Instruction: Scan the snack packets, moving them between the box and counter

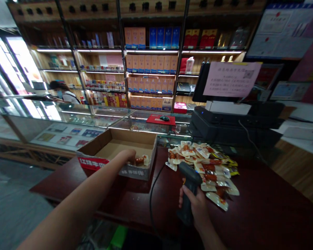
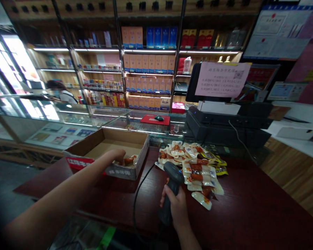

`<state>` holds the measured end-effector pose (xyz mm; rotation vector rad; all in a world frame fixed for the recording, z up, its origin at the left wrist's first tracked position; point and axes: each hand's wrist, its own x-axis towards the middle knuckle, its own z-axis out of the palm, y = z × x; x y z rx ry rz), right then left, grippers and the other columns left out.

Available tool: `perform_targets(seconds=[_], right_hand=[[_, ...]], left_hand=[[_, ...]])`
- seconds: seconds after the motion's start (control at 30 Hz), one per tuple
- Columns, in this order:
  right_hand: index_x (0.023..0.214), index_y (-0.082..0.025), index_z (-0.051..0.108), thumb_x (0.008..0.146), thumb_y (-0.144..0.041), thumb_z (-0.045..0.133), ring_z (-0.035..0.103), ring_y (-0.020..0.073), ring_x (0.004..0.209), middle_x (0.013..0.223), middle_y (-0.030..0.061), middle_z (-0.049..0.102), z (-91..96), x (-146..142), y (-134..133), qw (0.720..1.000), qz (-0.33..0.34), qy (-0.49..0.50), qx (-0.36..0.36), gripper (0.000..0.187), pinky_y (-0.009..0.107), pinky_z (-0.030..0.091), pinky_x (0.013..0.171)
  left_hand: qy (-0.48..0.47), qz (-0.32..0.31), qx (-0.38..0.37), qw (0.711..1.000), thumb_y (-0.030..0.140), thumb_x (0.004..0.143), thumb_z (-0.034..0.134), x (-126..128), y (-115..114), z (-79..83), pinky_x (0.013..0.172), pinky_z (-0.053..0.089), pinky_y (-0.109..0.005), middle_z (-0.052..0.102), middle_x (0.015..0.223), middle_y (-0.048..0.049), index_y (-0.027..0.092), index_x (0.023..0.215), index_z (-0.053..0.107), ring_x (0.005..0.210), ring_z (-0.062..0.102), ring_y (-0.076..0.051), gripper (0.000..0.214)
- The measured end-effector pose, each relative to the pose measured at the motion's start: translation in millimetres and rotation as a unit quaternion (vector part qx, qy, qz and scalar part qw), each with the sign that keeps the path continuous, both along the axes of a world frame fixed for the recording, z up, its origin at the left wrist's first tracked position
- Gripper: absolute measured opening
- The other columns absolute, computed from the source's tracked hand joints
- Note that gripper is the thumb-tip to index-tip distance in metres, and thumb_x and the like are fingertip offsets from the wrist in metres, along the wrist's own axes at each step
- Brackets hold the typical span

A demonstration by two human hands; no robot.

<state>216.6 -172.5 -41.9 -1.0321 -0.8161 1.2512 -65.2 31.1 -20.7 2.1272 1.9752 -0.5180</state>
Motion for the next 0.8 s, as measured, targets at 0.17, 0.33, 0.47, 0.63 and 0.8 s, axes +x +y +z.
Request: perform_targets(seconds=[0.17, 0.33, 0.47, 0.63, 0.8], right_hand=[[0.095, -0.017, 0.053, 0.064, -0.043, 0.072, 0.050, 0.0113, 0.039, 0.053, -0.0052, 0.057, -3.1, -0.2, -2.2, 1.000, 0.012, -0.007, 0.008, 0.045, 0.023, 0.044, 0.035], [0.095, -0.017, 0.052, 0.064, -0.043, 0.072, 0.050, 0.0113, 0.040, 0.054, -0.0053, 0.056, -3.9, -3.3, -5.9, 1.000, 0.016, -0.007, 0.000, 0.045, 0.023, 0.044, 0.035], [0.097, -0.017, 0.051, 0.064, -0.041, 0.072, 0.050, 0.0112, 0.040, 0.054, -0.0055, 0.056, -5.4, -7.5, -9.5, 1.000, 0.021, -0.001, -0.004, 0.046, 0.024, 0.044, 0.036], [0.098, -0.017, 0.052, 0.066, -0.039, 0.071, 0.050, 0.0112, 0.039, 0.053, -0.0055, 0.057, -6.9, -7.9, -14.8, 1.000, 0.017, -0.018, 0.002, 0.043, 0.023, 0.044, 0.037], [0.095, -0.017, 0.051, 0.066, -0.040, 0.070, 0.051, 0.0116, 0.038, 0.052, -0.0055, 0.057, -8.7, -4.7, -22.7, 0.999, 0.004, -0.049, 0.005, 0.042, 0.023, 0.045, 0.037]], left_hand=[[-0.269, 0.112, 0.061, 0.955, 0.024, 0.039, 0.080, -12.5, -6.3, 11.7, 0.057, 0.049, -0.030, 0.068, 0.082, -0.0118, 0.011, 0.088, 0.066, 0.067, 0.064, -0.024, 0.052], [-0.657, 0.198, 0.127, 0.717, 0.038, 0.051, 0.078, -14.1, -32.1, 40.0, 0.047, 0.045, -0.018, 0.063, 0.067, -0.0023, 0.012, 0.081, 0.062, 0.054, 0.056, -0.010, 0.043], [-0.807, 0.180, 0.128, 0.547, 0.039, 0.056, 0.076, 26.4, -75.6, 50.9, 0.034, 0.037, -0.014, 0.060, 0.059, 0.0022, 0.015, 0.088, 0.059, 0.042, 0.049, -0.006, 0.044], [-0.888, 0.153, 0.006, 0.434, 0.044, 0.057, 0.076, 112.0, -111.2, 18.5, 0.051, 0.051, -0.024, 0.067, 0.077, -0.0045, 0.016, 0.098, 0.057, 0.058, 0.062, -0.013, 0.053], [-0.937, 0.162, 0.032, 0.308, 0.038, 0.060, 0.076, 166.5, -103.8, -32.2, 0.072, 0.050, -0.026, 0.066, 0.094, -0.0044, 0.018, 0.094, 0.056, 0.077, 0.063, -0.013, 0.044]])
